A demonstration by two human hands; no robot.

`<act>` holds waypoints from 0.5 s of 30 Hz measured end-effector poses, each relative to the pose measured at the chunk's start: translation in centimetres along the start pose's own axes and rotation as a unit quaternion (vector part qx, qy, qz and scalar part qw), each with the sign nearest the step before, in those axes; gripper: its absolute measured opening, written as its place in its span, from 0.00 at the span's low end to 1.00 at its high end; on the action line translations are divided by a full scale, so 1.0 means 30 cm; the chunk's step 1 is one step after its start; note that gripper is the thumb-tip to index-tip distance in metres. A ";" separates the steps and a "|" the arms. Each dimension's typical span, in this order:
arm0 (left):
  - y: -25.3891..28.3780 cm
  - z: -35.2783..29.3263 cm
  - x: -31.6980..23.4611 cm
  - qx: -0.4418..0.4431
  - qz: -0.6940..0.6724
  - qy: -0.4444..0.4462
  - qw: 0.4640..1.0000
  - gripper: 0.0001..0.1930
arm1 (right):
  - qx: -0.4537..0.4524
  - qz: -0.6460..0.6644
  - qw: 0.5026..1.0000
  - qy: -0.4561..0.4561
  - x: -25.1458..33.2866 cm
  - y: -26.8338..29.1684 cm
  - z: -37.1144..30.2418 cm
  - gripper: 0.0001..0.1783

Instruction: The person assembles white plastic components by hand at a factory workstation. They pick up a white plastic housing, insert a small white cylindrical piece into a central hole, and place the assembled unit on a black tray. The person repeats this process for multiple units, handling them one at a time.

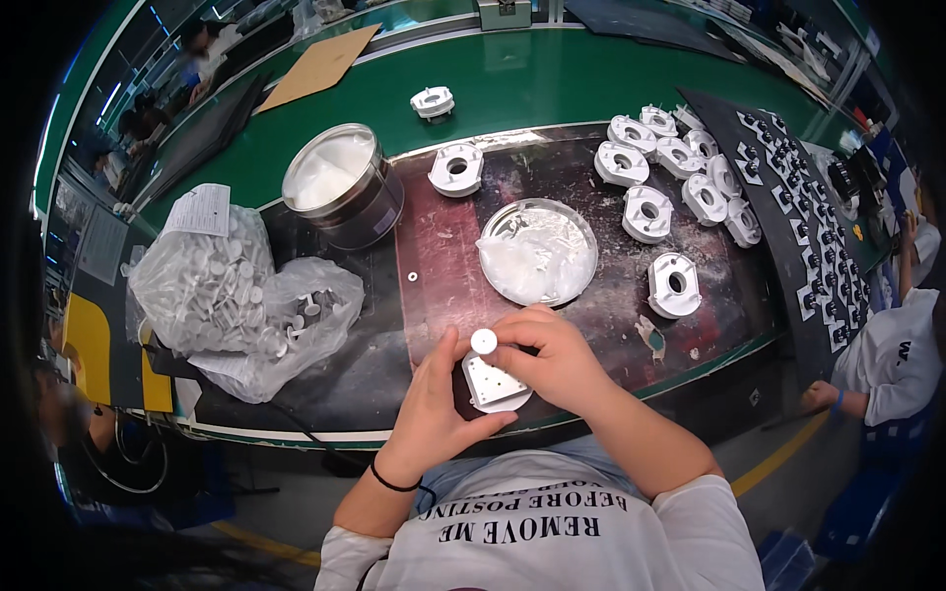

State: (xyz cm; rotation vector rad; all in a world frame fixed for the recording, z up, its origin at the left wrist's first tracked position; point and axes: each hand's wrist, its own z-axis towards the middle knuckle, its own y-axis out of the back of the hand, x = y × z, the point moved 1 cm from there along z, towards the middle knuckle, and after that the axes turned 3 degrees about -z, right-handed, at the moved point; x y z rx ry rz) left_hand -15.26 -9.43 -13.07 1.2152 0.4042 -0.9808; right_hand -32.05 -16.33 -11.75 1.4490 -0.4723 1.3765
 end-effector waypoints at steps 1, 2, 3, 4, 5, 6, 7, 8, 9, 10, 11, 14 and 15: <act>-0.001 0.002 -0.001 0.003 0.013 -0.004 1.000 0.59 | 0.001 -0.002 1.000 0.002 -0.001 0.001 -0.001 0.10; -0.002 0.002 0.001 0.003 0.009 -0.006 1.000 0.59 | 0.012 -0.005 1.000 -0.003 -0.001 0.004 -0.002 0.11; -0.005 0.002 0.006 0.003 0.006 -0.009 1.000 0.59 | 0.023 -0.008 1.000 -0.007 0.001 0.009 -0.003 0.12; -0.009 0.004 0.007 0.004 0.002 -0.012 1.000 0.59 | 0.033 -0.011 0.999 -0.012 0.003 0.017 -0.006 0.13; -0.007 0.004 0.006 -0.001 -0.020 -0.006 1.000 0.57 | 0.021 0.006 1.000 -0.017 0.009 0.021 -0.014 0.15; -0.008 0.004 0.002 -0.005 -0.043 0.000 0.999 0.54 | 0.008 0.023 0.999 -0.023 0.018 0.026 -0.033 0.17; -0.010 0.005 -0.001 -0.008 -0.065 0.005 0.998 0.52 | -0.005 0.039 0.999 -0.029 0.019 0.033 -0.057 0.18; -0.006 0.000 0.003 -0.011 -0.073 0.011 0.997 0.52 | -0.007 0.063 0.997 -0.052 0.002 0.035 -0.081 0.20; 0.001 0.001 0.002 -0.012 -0.082 0.015 0.996 0.52 | -0.012 0.086 0.993 -0.076 -0.017 0.049 -0.114 0.21; 0.007 0.001 -0.001 -0.014 -0.091 0.018 0.996 0.51 | -0.016 0.109 0.989 -0.100 -0.030 0.065 -0.148 0.22; 0.022 0.009 -0.007 -0.011 -0.101 0.034 0.994 0.51 | -0.029 0.064 0.994 -0.085 -0.030 0.087 -0.171 0.21; 0.081 0.074 -0.031 -0.014 -0.123 0.017 0.992 0.51 | -0.072 -0.057 0.996 -0.018 -0.030 0.167 -0.231 0.16; 0.104 0.134 -0.043 -0.001 -0.085 -0.003 0.996 0.53 | -0.083 -0.091 0.992 0.017 -0.043 0.186 -0.246 0.14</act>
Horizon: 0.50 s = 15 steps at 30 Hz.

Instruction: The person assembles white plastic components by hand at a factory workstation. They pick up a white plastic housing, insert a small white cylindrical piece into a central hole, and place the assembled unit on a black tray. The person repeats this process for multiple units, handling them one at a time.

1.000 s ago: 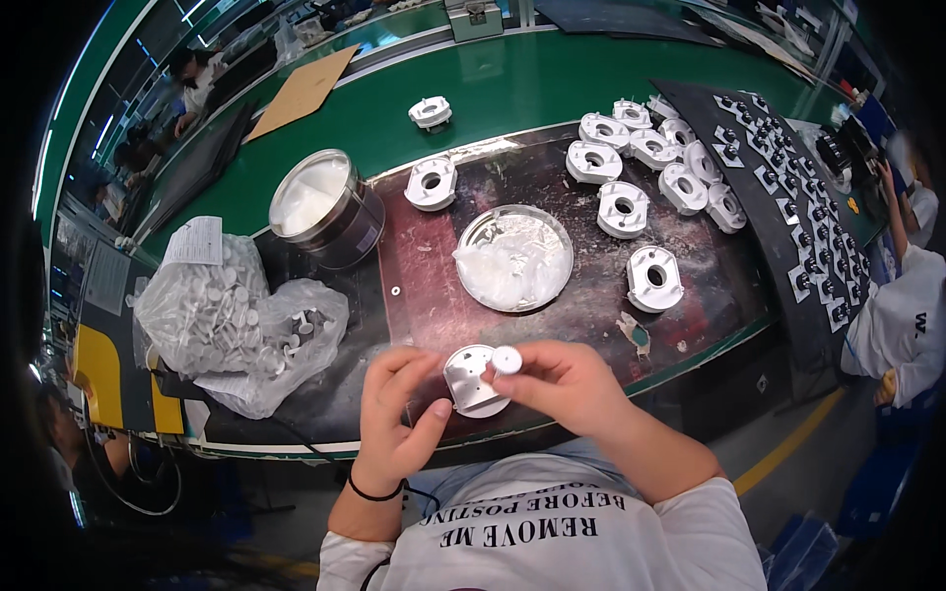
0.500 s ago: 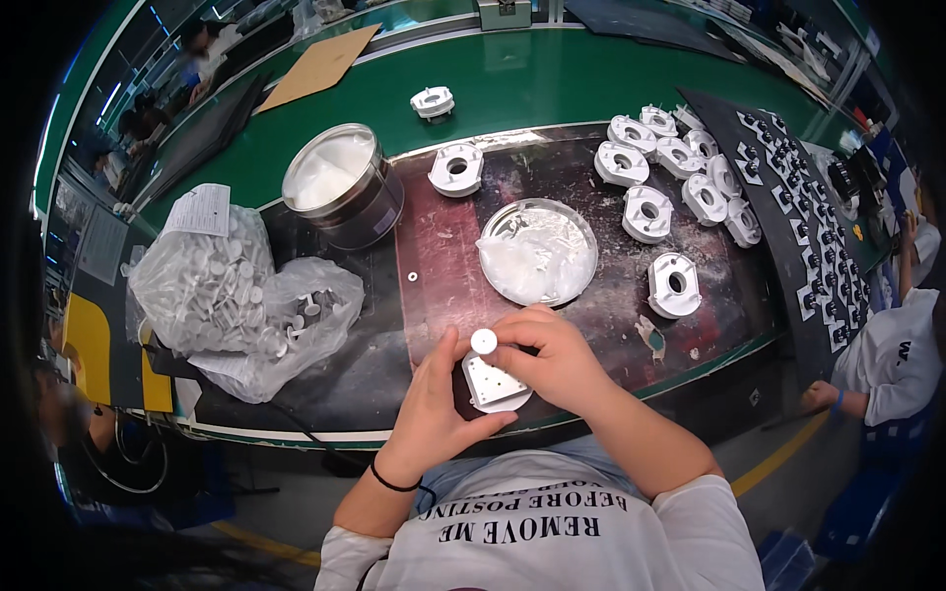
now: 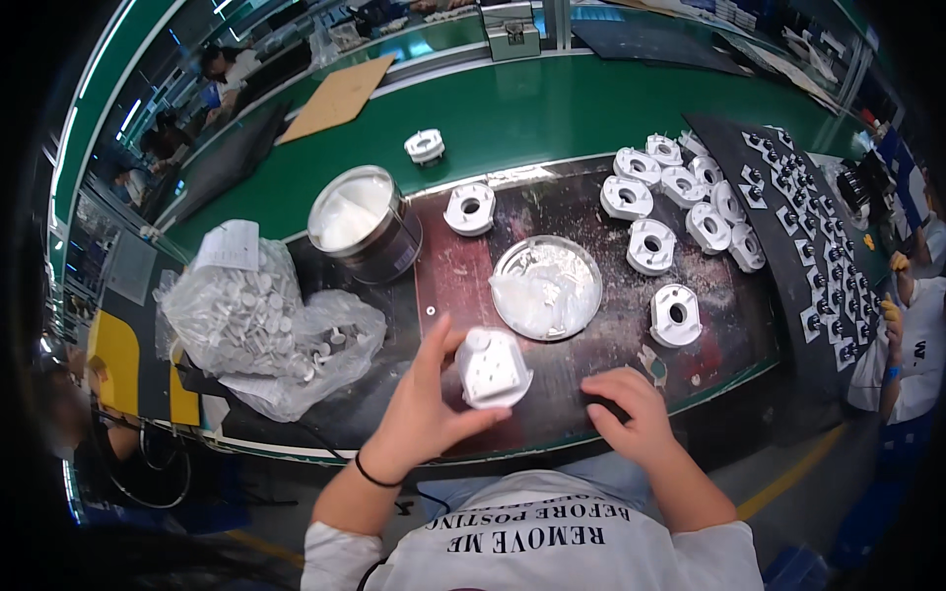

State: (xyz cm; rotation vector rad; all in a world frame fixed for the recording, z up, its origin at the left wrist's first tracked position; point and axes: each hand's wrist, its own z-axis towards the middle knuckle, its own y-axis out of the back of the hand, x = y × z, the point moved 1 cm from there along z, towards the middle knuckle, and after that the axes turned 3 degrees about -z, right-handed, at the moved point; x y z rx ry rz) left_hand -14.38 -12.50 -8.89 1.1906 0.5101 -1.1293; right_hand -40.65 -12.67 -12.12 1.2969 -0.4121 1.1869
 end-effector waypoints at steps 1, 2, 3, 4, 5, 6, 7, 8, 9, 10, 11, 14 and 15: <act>0.026 0.086 -0.022 0.015 0.037 -0.019 0.999 0.55 | -0.015 -0.032 0.999 0.035 -0.010 0.007 -0.003 0.13; 0.041 0.182 -0.032 0.034 0.073 -0.040 0.996 0.56 | -0.026 -0.012 0.999 0.038 -0.022 0.005 -0.005 0.11; 0.044 0.275 -0.018 0.019 0.102 -0.050 0.993 0.55 | -0.031 0.008 0.999 0.041 -0.026 0.000 -0.006 0.10; 0.035 0.378 0.004 0.002 0.128 -0.062 0.990 0.54 | -0.037 0.024 0.998 0.043 -0.026 0.002 -0.007 0.09; 0.022 0.483 0.021 -0.006 0.143 -0.031 0.989 0.53 | -0.043 0.017 0.998 0.051 -0.029 -0.004 -0.003 0.08; 0.012 0.588 0.039 -0.015 0.158 -0.002 0.987 0.52 | -0.035 0.021 0.997 0.060 -0.029 -0.002 0.001 0.08; 0.011 0.684 0.073 -0.028 0.160 0.023 0.986 0.51 | -0.027 0.025 0.997 0.071 -0.026 0.001 0.006 0.08; 0.003 0.762 0.125 -0.041 0.163 0.049 0.985 0.51 | -0.017 0.029 0.996 0.081 -0.027 0.004 0.009 0.07; 0.000 0.821 0.190 -0.056 0.161 0.066 0.983 0.51 | -0.010 0.050 0.995 0.086 -0.035 0.006 0.010 0.07; -0.008 0.872 0.258 -0.067 0.155 0.081 0.982 0.51 | -0.013 0.072 0.994 0.079 -0.043 0.013 0.006 0.06; -0.019 0.910 0.312 -0.065 0.161 0.098 0.980 0.52 | -0.017 0.093 0.993 0.069 -0.051 0.019 -0.002 0.06; -0.049 0.973 0.425 -0.073 0.190 0.165 0.965 0.53 | -0.021 0.113 0.992 0.058 -0.061 0.030 -0.006 0.06; -0.044 0.990 0.463 -0.073 0.180 0.175 0.965 0.54 | -0.020 0.115 0.991 0.065 -0.059 0.030 -0.003 0.06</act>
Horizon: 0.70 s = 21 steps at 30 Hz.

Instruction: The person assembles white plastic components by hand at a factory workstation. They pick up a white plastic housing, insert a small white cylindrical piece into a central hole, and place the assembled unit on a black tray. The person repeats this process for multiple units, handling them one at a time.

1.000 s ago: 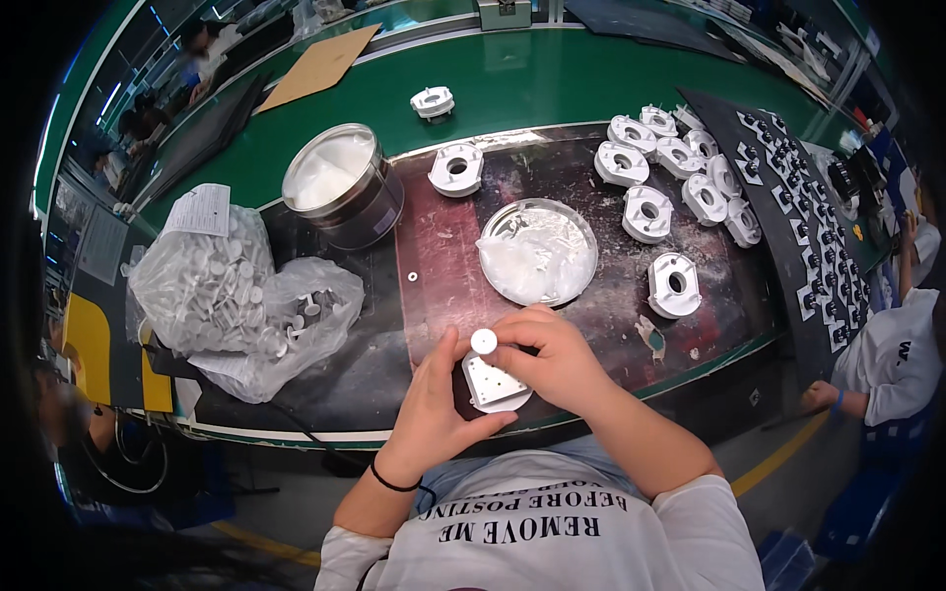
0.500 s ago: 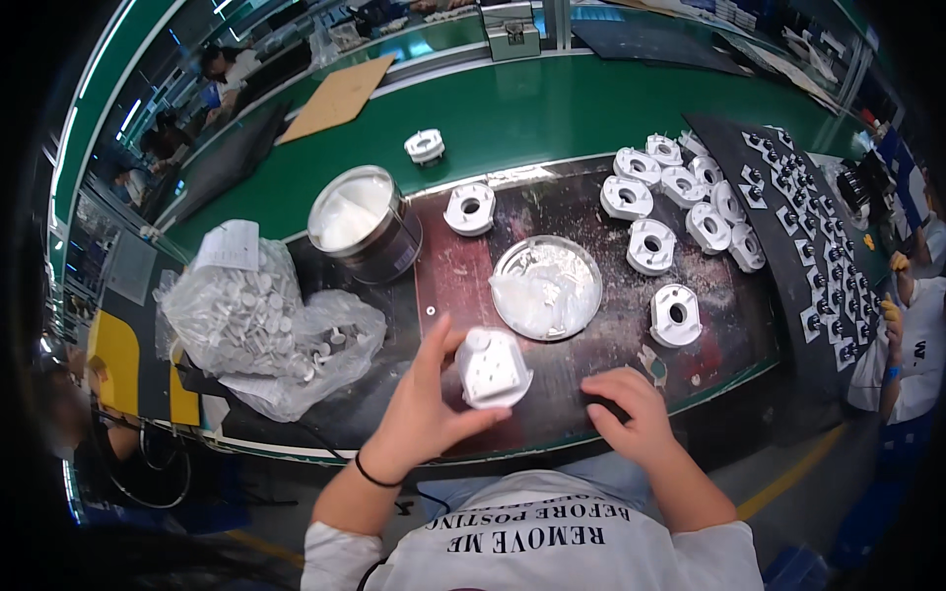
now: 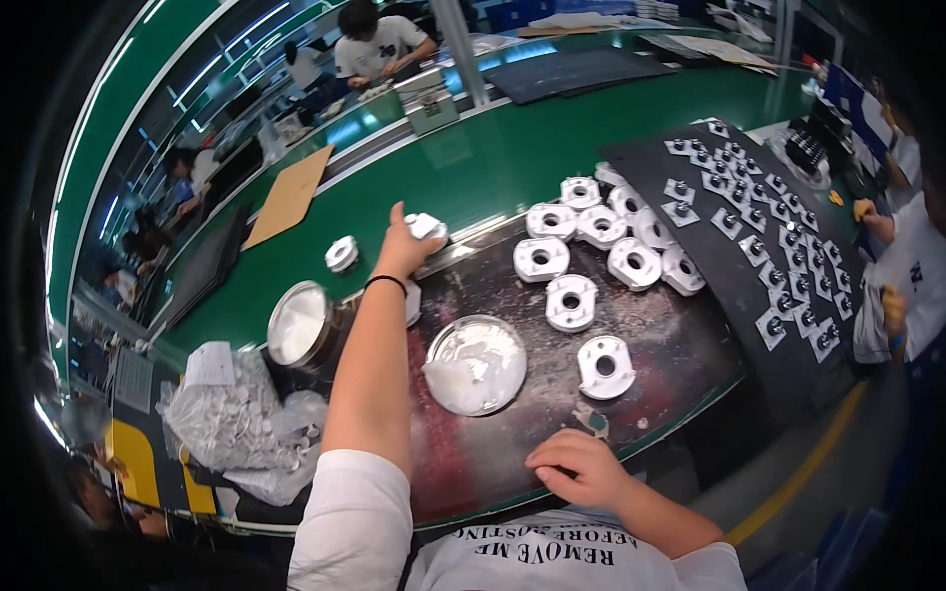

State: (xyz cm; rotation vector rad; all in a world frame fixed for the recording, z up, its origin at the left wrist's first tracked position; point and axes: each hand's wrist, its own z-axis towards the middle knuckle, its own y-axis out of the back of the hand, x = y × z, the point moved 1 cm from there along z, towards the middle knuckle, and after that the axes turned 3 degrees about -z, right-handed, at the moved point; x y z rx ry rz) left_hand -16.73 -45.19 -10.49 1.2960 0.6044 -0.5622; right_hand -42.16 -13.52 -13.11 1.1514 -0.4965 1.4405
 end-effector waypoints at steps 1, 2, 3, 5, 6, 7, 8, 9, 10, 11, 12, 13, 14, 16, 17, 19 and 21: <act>0.000 0.021 0.034 0.004 -0.005 0.020 1.000 0.57 | 0.004 0.004 1.000 0.008 0.001 -0.001 0.003 0.06; 0.007 0.028 0.025 0.035 -0.001 0.044 0.998 0.58 | 0.000 0.002 1.000 0.019 -0.001 -0.001 0.002 0.06; 0.021 0.031 0.020 0.064 0.004 0.070 0.995 0.60 | 0.000 0.004 1.000 0.017 -0.002 0.005 0.000 0.06; 0.079 0.039 0.003 0.066 0.097 0.055 0.992 0.62 | 0.009 0.017 1.000 0.014 -0.002 0.006 -0.004 0.06; 0.115 0.044 -0.013 0.067 0.142 0.048 0.986 0.63 | 0.008 0.015 1.000 0.014 -0.002 0.008 -0.006 0.06; 0.168 0.045 -0.028 0.075 0.185 0.027 0.980 0.57 | 0.008 0.013 1.000 0.016 -0.002 0.012 -0.009 0.06; 0.238 0.047 -0.037 0.078 0.243 0.024 0.967 0.51 | 0.009 0.014 1.000 0.020 0.000 0.015 -0.008 0.06; 0.300 0.056 -0.032 0.080 0.299 0.019 0.951 0.45 | 0.006 0.013 1.000 0.022 0.001 0.015 -0.008 0.06; 0.353 0.072 0.013 0.094 0.326 0.033 0.940 0.37 | 0.001 0.012 1.000 0.024 0.000 0.013 -0.014 0.06; 0.402 0.076 0.043 0.108 0.354 0.048 0.928 0.30 | -0.005 0.013 1.000 0.026 0.000 0.009 -0.015 0.06; 0.443 0.064 0.042 0.141 0.383 0.079 0.910 0.26 | -0.005 0.011 1.000 0.024 0.001 0.008 -0.012 0.06; 0.459 0.080 0.088 0.178 0.384 0.107 0.900 0.26 | -0.007 0.008 1.000 0.022 0.002 0.009 -0.009 0.06; 0.485 0.095 0.165 0.212 0.386 0.141 0.887 0.25 | -0.006 0.009 1.000 0.022 0.003 0.003 -0.005 0.06; 0.508 0.092 0.188 0.246 0.390 0.166 0.872 0.26 | -0.022 0.017 0.999 0.022 -0.001 -0.004 -0.005 0.06; 0.503 0.073 0.157 0.250 0.395 0.159 0.869 0.26 | -0.034 0.018 0.999 0.018 -0.004 -0.005 -0.010 0.06; 0.495 0.092 0.140 0.274 0.401 0.146 0.862 0.25 | -0.044 0.014 0.999 0.012 -0.006 -0.001 -0.012 0.05; 0.520 0.133 0.167 0.312 0.400 0.138 0.851 0.23 | -0.051 0.015 0.999 0.008 -0.003 0.000 -0.019 0.05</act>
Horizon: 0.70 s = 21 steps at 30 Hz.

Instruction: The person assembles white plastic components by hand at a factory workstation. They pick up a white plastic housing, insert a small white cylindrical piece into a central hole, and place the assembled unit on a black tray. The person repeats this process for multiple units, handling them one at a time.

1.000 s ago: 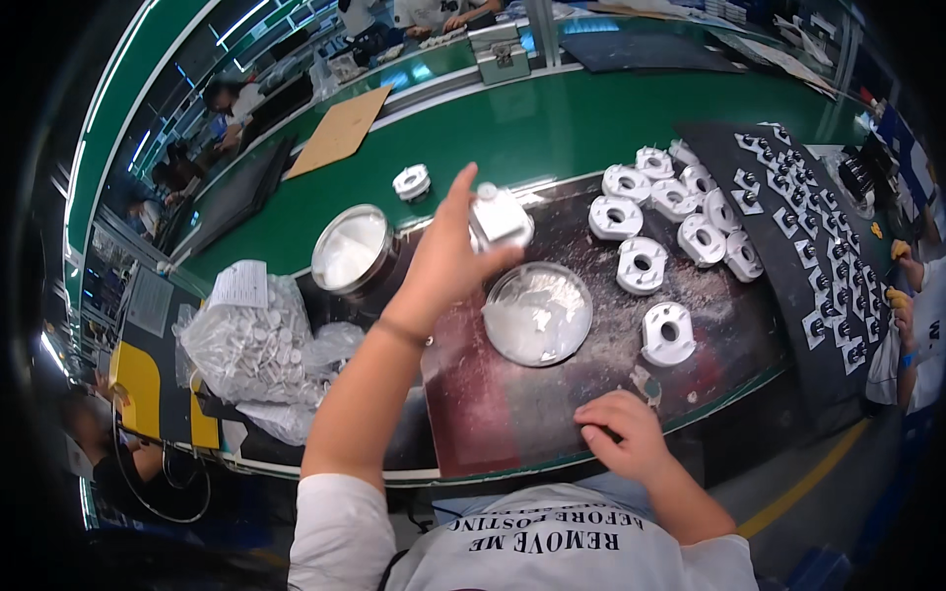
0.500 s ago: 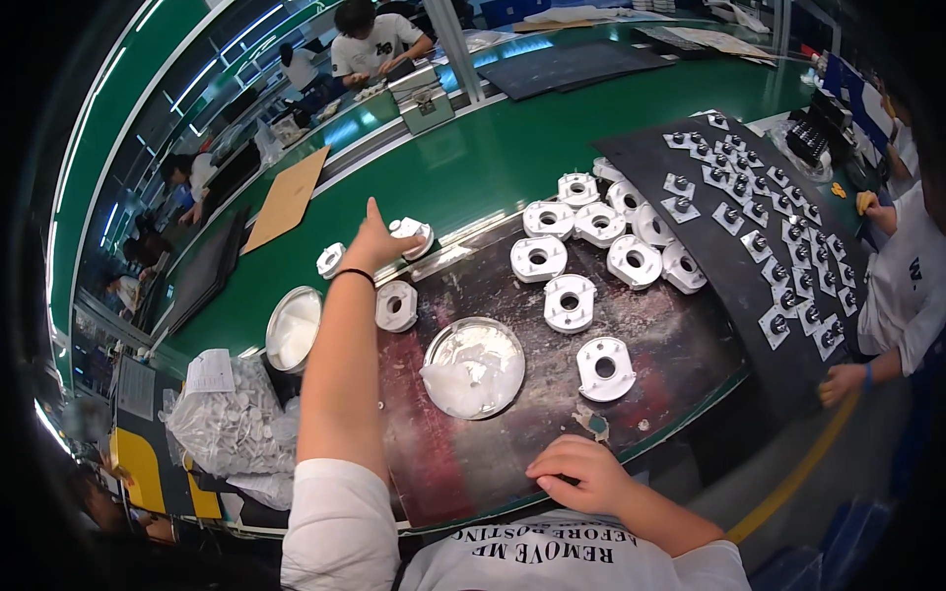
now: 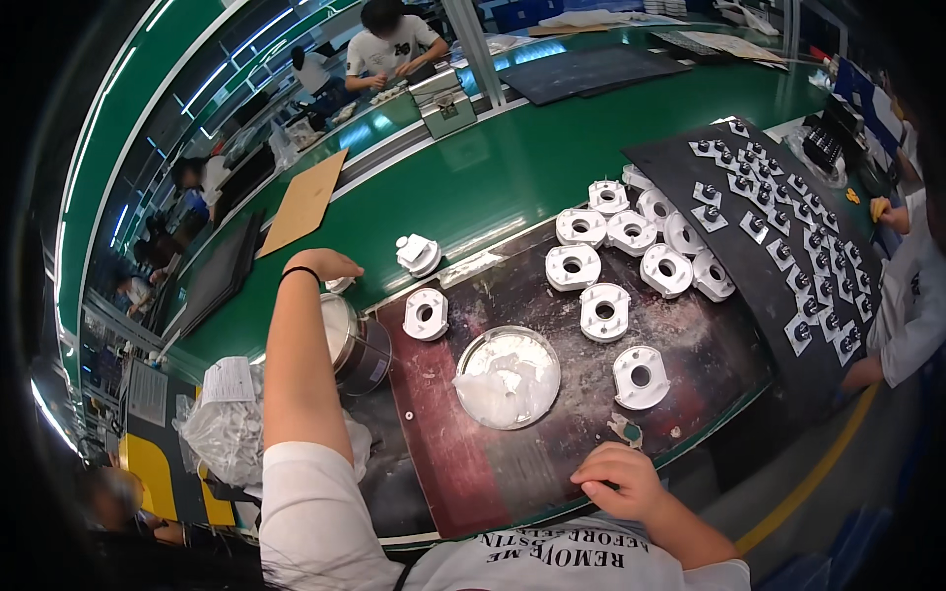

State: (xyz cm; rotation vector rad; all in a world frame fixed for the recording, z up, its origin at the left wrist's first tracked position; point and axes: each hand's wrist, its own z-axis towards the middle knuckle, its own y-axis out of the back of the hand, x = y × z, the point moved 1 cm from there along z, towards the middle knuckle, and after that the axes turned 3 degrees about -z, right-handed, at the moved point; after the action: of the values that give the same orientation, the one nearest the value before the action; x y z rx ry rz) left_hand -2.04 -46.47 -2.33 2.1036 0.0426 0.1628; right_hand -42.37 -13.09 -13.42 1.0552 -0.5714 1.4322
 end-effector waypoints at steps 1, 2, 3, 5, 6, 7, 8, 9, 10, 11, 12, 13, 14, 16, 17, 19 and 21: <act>0.002 0.020 0.016 -0.001 0.024 0.029 0.999 0.23 | -0.003 0.002 1.000 0.000 0.000 -0.001 -0.002 0.05; 0.007 0.022 0.010 -0.001 0.016 0.046 0.999 0.24 | -0.006 0.004 1.000 -0.001 -0.003 -0.001 -0.002 0.05; 0.011 0.019 0.006 -0.001 0.008 0.065 0.998 0.24 | -0.009 0.003 1.000 -0.001 -0.004 0.003 -0.002 0.05; 0.014 0.009 -0.004 0.000 -0.005 0.080 0.997 0.26 | -0.016 0.000 1.000 -0.002 -0.004 0.008 -0.005 0.06; 0.001 0.027 0.027 -0.007 -0.027 0.081 0.996 0.24 | -0.016 0.003 1.000 -0.001 -0.001 0.005 -0.004 0.06; -0.019 0.067 0.076 -0.014 -0.049 0.083 0.995 0.23 | -0.017 0.006 1.000 0.001 0.002 0.003 -0.002 0.06; -0.027 0.067 0.076 -0.019 -0.073 0.081 0.994 0.21 | -0.017 0.006 1.000 -0.001 0.002 0.003 -0.001 0.06; -0.026 0.067 0.074 -0.026 -0.060 0.079 0.995 0.19 | -0.021 0.004 1.000 0.001 0.001 0.002 -0.001 0.06; -0.019 0.063 0.074 -0.033 -0.047 0.077 0.995 0.17 | -0.024 0.003 1.000 0.004 0.000 0.001 0.000 0.06; -0.009 0.045 0.065 -0.042 -0.033 0.075 0.996 0.15 | -0.029 0.003 1.000 0.007 -0.001 0.001 0.000 0.06; -0.014 0.040 0.068 -0.060 -0.028 0.068 0.995 0.14 | -0.027 0.001 1.000 0.008 0.001 0.001 0.000 0.06; -0.022 0.032 0.076 -0.079 -0.023 0.061 0.995 0.13 | -0.025 -0.001 1.000 0.009 0.004 0.000 0.001 0.06; -0.021 0.027 0.082 -0.100 -0.017 0.052 0.994 0.12 | -0.026 -0.004 1.000 0.011 0.007 0.000 0.002 0.06; -0.010 0.034 0.108 -0.096 0.015 0.065 0.993 0.14 | -0.027 -0.007 0.999 0.017 0.009 0.000 0.003 0.05; -0.017 0.035 0.107 -0.086 0.020 0.076 0.993 0.14 | -0.026 -0.011 1.000 0.013 0.007 -0.001 0.000 0.05; -0.021 0.034 0.100 -0.046 0.013 0.104 0.993 0.15 | -0.030 -0.007 0.999 0.010 -0.003 -0.006 0.000 0.05; -0.018 0.036 0.131 -0.031 -0.078 0.102 0.991 0.16 | -0.030 -0.004 0.999 0.014 -0.003 -0.001 0.004 0.05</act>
State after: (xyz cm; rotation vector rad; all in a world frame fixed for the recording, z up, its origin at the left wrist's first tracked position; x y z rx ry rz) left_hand 2.01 -46.75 -2.94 2.0050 0.3201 0.2798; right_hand -42.32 -13.23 -13.45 0.9880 -0.5866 1.4113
